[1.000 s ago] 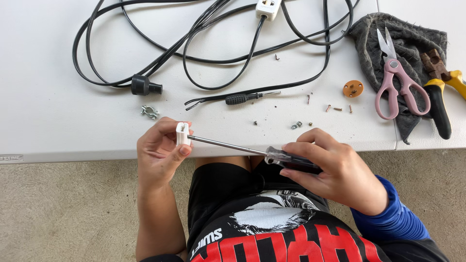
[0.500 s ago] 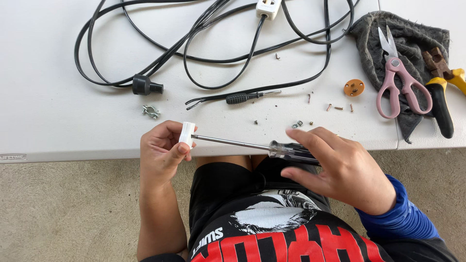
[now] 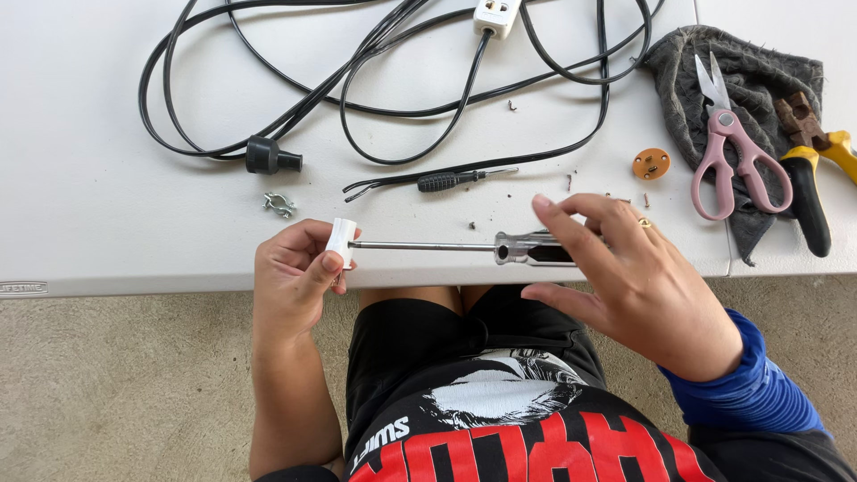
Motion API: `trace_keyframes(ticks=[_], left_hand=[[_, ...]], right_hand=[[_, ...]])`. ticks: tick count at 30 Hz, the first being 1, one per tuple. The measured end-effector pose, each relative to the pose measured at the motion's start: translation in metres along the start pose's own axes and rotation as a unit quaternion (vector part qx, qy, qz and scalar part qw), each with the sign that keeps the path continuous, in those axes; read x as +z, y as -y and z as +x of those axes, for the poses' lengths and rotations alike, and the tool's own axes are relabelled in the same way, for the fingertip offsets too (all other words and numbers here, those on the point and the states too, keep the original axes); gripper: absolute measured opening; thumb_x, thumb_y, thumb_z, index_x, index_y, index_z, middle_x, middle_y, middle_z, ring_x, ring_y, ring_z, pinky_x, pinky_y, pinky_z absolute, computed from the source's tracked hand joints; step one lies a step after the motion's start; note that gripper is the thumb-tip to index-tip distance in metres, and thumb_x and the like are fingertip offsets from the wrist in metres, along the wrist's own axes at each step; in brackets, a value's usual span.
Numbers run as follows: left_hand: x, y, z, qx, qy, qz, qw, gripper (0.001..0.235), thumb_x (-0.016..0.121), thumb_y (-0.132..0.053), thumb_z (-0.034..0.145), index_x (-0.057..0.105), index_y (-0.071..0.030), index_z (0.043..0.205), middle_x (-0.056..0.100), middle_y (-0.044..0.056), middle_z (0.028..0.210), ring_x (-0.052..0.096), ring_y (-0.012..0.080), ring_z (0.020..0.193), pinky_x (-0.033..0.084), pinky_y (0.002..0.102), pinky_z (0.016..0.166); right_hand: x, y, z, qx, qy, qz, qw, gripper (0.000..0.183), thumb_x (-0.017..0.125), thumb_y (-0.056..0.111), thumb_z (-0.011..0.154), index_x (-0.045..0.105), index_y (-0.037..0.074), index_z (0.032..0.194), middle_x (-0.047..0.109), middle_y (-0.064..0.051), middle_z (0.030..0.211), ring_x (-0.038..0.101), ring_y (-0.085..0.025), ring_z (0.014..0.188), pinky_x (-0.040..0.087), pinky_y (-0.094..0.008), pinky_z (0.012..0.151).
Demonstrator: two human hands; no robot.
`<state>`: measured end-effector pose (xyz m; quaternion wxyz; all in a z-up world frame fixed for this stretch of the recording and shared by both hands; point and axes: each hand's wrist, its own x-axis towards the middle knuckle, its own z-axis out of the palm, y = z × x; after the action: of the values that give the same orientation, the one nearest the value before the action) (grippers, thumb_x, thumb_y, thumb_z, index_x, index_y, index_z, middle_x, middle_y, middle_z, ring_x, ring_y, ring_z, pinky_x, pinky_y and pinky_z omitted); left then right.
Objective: The person disassembles a white electrical plug using a screwdriver, then uses pink scissors to strip and trim the ends of black wires. They reassemble the plug housing and continue stripping additional wire sections.
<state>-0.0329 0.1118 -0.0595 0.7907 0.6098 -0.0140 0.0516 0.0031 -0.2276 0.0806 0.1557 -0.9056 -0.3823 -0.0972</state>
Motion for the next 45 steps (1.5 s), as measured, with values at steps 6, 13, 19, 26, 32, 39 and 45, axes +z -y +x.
trace_keyframes(ticks=[6,13,19,26,32,39,45], left_hand=[[0.004,-0.003,0.000,0.010,0.038,0.010,0.999,0.045,0.080,-0.030,0.092,0.069,0.007,0.115,0.071,0.006,0.085,0.065,0.0053,0.069,0.055,0.019,0.058],[0.011,-0.005,0.002,0.016,0.044,-0.007,0.999,0.039,0.081,-0.018,0.091,0.067,0.003,0.121,0.070,0.005,0.087,0.065,0.0054,0.072,0.053,0.018,0.059],[0.012,-0.005,0.001,0.022,0.043,-0.037,0.998,0.039,0.083,-0.011,0.091,0.067,0.002,0.125,0.069,0.007,0.096,0.062,0.0048,0.078,0.047,0.017,0.056],[0.045,-0.019,-0.001,0.164,-0.067,0.174,0.969,0.044,0.083,-0.015,0.091,0.065,0.001,0.128,0.076,0.010,0.108,0.071,0.0076,0.083,0.056,0.020,0.061],[0.063,-0.053,0.000,0.391,-0.101,0.406,0.820,0.036,0.090,-0.018,0.087,0.066,-0.003,0.109,0.075,0.011,0.105,0.075,0.0155,0.088,0.061,0.024,0.071],[0.080,-0.075,-0.005,0.444,-0.079,0.424,0.785,0.042,0.089,-0.024,0.093,0.059,0.000,0.110,0.074,0.010,0.107,0.076,0.0189,0.086,0.059,0.027,0.071],[0.078,-0.069,-0.009,0.443,-0.062,0.412,0.794,0.029,0.082,-0.022,0.097,0.063,-0.004,0.108,0.076,0.013,0.109,0.078,0.0193,0.089,0.061,0.027,0.072]], right_hand=[[0.004,-0.008,-0.006,-0.004,0.018,-0.023,1.000,0.047,0.083,0.016,0.077,0.064,0.005,0.118,0.066,-0.009,0.106,0.063,-0.026,0.083,0.052,-0.040,0.074],[0.001,-0.009,-0.014,0.007,0.028,0.045,0.999,0.065,0.085,0.021,0.077,0.060,-0.004,0.132,0.068,-0.013,0.094,0.065,-0.028,0.080,0.052,-0.038,0.072],[-0.007,-0.003,-0.007,0.004,0.006,0.033,0.999,0.065,0.084,0.014,0.069,0.063,0.002,0.130,0.064,-0.012,0.089,0.063,-0.028,0.079,0.051,-0.039,0.072],[0.010,-0.011,-0.023,0.063,-0.006,0.124,0.990,0.059,0.083,0.018,0.078,0.062,0.002,0.130,0.067,-0.015,0.101,0.066,-0.026,0.084,0.055,-0.037,0.071],[0.063,-0.025,-0.040,0.183,0.095,0.294,0.933,0.045,0.079,0.024,0.081,0.066,0.004,0.119,0.077,-0.009,0.088,0.072,-0.014,0.072,0.057,-0.027,0.066],[0.077,-0.042,-0.079,0.132,0.042,0.376,0.916,0.043,0.045,0.026,0.096,0.065,-0.003,0.122,0.066,-0.006,0.080,0.061,-0.013,0.066,0.049,-0.027,0.063],[0.064,-0.034,-0.076,0.111,0.011,0.362,0.925,0.033,0.056,0.021,0.097,0.064,-0.004,0.118,0.067,-0.009,0.090,0.060,-0.013,0.070,0.048,-0.027,0.065]])
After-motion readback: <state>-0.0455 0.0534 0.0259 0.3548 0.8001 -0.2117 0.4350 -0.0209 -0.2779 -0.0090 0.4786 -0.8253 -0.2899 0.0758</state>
